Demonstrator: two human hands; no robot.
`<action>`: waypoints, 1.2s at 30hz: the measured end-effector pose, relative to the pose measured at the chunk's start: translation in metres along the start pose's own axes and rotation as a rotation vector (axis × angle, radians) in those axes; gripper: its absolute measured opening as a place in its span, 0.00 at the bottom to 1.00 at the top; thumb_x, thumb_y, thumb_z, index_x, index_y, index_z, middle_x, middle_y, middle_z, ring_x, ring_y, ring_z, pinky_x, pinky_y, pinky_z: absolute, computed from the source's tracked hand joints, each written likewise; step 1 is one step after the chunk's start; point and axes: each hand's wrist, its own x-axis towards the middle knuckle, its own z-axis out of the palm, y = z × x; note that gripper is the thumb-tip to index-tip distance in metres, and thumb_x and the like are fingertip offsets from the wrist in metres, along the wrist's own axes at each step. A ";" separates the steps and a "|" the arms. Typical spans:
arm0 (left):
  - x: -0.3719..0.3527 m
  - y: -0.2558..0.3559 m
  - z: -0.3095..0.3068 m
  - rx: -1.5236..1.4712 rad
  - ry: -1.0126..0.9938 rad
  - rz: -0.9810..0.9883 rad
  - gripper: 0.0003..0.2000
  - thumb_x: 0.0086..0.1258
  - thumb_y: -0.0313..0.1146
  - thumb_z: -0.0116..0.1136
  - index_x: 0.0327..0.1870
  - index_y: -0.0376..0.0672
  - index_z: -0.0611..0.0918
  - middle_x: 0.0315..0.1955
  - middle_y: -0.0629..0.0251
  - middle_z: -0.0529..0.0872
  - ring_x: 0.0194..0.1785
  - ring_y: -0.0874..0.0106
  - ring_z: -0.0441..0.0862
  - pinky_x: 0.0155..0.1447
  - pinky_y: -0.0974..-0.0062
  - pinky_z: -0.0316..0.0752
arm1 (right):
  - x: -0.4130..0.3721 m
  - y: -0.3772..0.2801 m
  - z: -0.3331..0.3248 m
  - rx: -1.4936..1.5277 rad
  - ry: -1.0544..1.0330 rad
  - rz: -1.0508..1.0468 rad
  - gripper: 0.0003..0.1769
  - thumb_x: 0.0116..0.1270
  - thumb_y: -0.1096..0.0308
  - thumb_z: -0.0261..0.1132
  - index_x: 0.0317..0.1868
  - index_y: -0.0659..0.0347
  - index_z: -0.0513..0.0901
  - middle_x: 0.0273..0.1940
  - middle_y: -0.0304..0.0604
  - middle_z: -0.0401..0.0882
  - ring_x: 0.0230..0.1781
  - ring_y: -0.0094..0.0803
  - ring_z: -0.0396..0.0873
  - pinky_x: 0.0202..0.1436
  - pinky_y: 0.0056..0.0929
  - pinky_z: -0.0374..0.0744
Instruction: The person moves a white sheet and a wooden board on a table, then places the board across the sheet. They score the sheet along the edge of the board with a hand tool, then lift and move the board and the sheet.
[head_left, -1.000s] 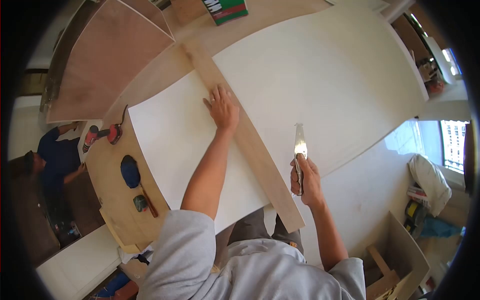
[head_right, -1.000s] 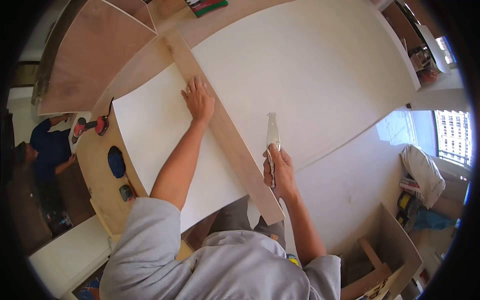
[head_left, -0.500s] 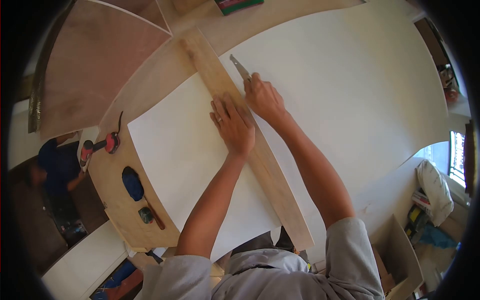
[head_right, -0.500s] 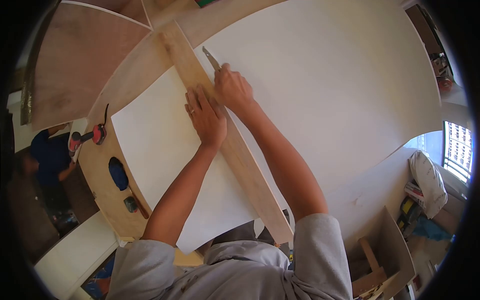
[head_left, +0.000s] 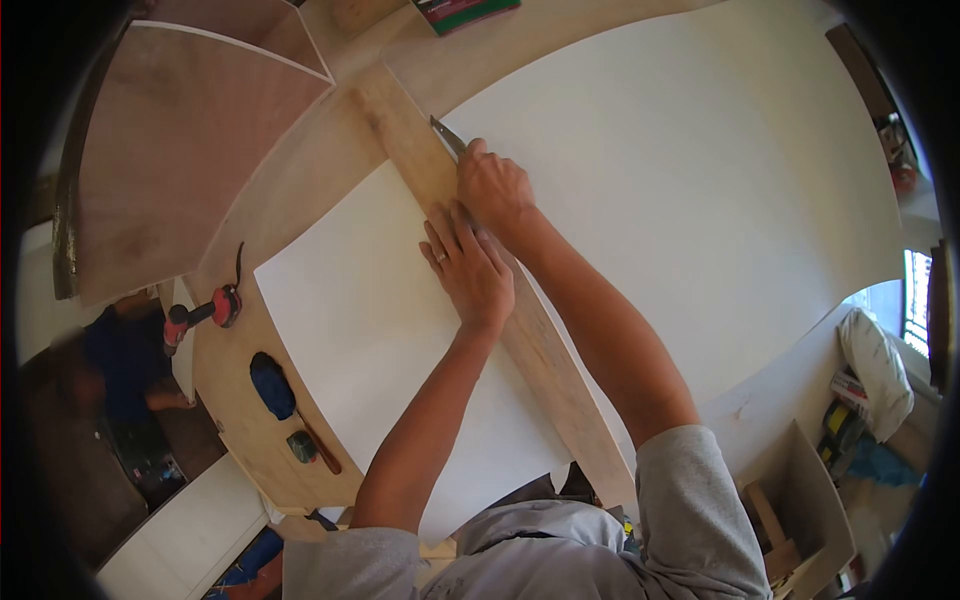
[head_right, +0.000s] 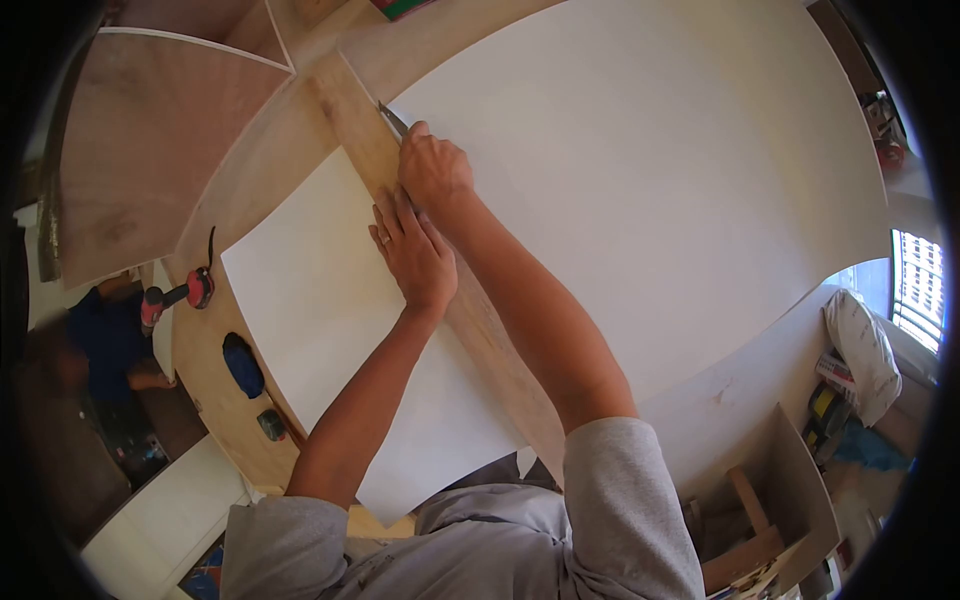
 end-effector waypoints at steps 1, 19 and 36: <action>0.000 -0.001 0.000 -0.005 0.002 0.004 0.29 0.89 0.36 0.42 0.88 0.39 0.59 0.87 0.40 0.55 0.88 0.38 0.52 0.89 0.36 0.47 | 0.000 -0.001 0.001 -0.011 0.001 -0.005 0.10 0.81 0.67 0.56 0.46 0.67 0.75 0.35 0.59 0.92 0.39 0.51 0.95 0.41 0.43 0.92; -0.002 -0.004 0.006 -0.005 0.033 0.048 0.30 0.89 0.36 0.41 0.87 0.35 0.59 0.87 0.38 0.54 0.88 0.35 0.52 0.88 0.34 0.48 | -0.001 -0.003 0.015 -0.141 0.066 -0.049 0.07 0.80 0.69 0.61 0.45 0.65 0.74 0.30 0.53 0.91 0.34 0.44 0.95 0.34 0.36 0.91; -0.003 -0.004 0.006 0.013 0.022 0.044 0.31 0.88 0.36 0.50 0.86 0.37 0.58 0.87 0.47 0.55 0.88 0.38 0.52 0.89 0.35 0.46 | -0.032 0.010 0.003 -0.191 0.012 -0.176 0.10 0.75 0.71 0.67 0.41 0.67 0.75 0.30 0.55 0.90 0.35 0.43 0.95 0.34 0.33 0.91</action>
